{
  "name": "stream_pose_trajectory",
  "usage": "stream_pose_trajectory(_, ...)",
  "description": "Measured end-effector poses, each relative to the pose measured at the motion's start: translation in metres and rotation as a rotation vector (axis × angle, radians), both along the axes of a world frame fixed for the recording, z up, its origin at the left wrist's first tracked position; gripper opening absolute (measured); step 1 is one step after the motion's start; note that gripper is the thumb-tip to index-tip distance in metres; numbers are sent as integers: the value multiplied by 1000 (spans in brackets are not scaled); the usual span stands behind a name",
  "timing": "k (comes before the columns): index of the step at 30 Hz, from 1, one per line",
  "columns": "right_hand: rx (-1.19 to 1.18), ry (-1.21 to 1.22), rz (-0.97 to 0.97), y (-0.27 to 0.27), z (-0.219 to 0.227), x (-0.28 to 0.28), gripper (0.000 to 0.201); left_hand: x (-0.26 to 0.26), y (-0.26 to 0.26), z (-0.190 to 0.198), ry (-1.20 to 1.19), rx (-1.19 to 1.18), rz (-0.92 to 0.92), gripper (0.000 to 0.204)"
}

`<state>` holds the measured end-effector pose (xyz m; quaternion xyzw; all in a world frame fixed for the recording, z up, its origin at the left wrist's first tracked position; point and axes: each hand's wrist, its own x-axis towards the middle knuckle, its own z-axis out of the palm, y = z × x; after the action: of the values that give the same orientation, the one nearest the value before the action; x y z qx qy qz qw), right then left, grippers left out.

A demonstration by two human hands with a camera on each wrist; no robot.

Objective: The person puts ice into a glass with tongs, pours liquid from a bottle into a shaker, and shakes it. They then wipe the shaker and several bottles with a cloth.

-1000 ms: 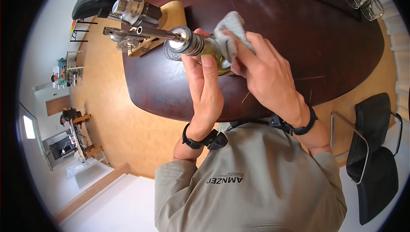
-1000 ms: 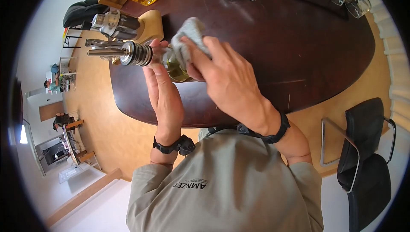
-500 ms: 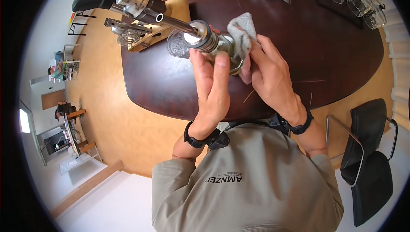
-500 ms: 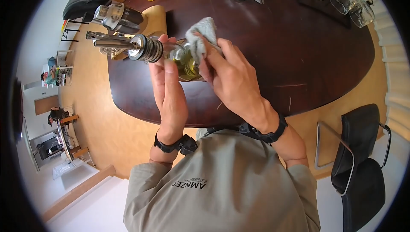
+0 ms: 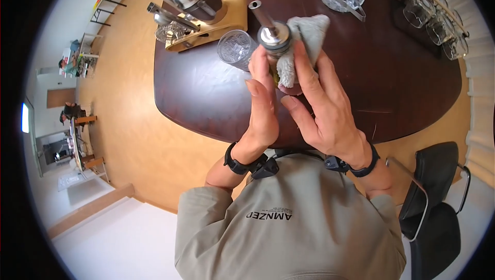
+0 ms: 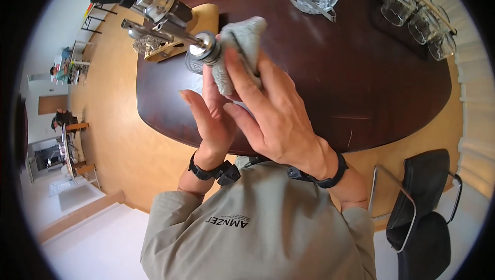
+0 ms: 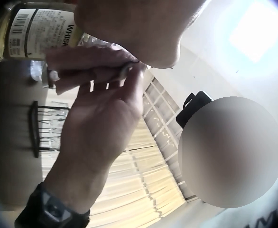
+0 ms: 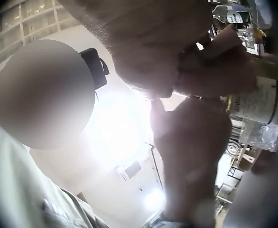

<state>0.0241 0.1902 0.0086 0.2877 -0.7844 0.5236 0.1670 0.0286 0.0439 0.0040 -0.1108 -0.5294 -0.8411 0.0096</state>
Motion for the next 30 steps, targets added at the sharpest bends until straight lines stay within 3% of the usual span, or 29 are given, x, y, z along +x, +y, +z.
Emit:
stream_pose_trajectory(1, 11, 2, 22, -2, -12, 2, 82, 2, 1, 6, 6, -36, 5, 110)
stream_pose_trajectory(2, 62, 61, -31, -3, -25, 5, 83, -9, -3, -8, 19, -448, 113, 114)
stream_pose_trajectory(3, 110, 123, -81, -3, -33, 8, 84, -11, -5, -10, 35, -492, 138, 114)
stream_pose_trajectory(9, 167, 210, -88, -8, -32, 1, 91, -12, -7, -13, 159, -431, 113, 108)
stream_pose_trajectory(11, 17, 137, -107, -12, -18, -8, 88, -11, -7, -11, 190, -484, 153, 105)
stream_pose_trajectory(13, -5, 96, -96, -13, -10, -14, 80, -10, -9, -14, 224, -478, 163, 99)
stream_pose_trajectory(15, -84, -147, -141, -10, -7, -13, 72, -11, -9, -15, 234, -455, 169, 92)
stream_pose_trajectory(19, -148, 9, -123, -8, 12, -24, 61, -13, -15, -11, 240, -488, 145, 72)
stream_pose_trajectory(21, -82, 78, -80, -6, 23, -37, 56, -13, -19, -6, 196, -546, 119, 77)
stream_pose_trajectory(23, -58, -164, -111, -6, 41, -35, 51, -12, -16, -9, 296, -668, 186, 86)
stream_pose_trajectory(25, -103, -139, -35, -2, 45, -46, 47, -14, -12, -8, 305, -640, 259, 89)
stream_pose_trajectory(27, -169, -133, 185, 3, 49, -56, 45, -14, -12, -8, 332, -654, 258, 84)
stream_pose_trajectory(30, -121, -196, 232, 13, 68, -62, 44, -15, -13, -9, 335, -691, 261, 79)
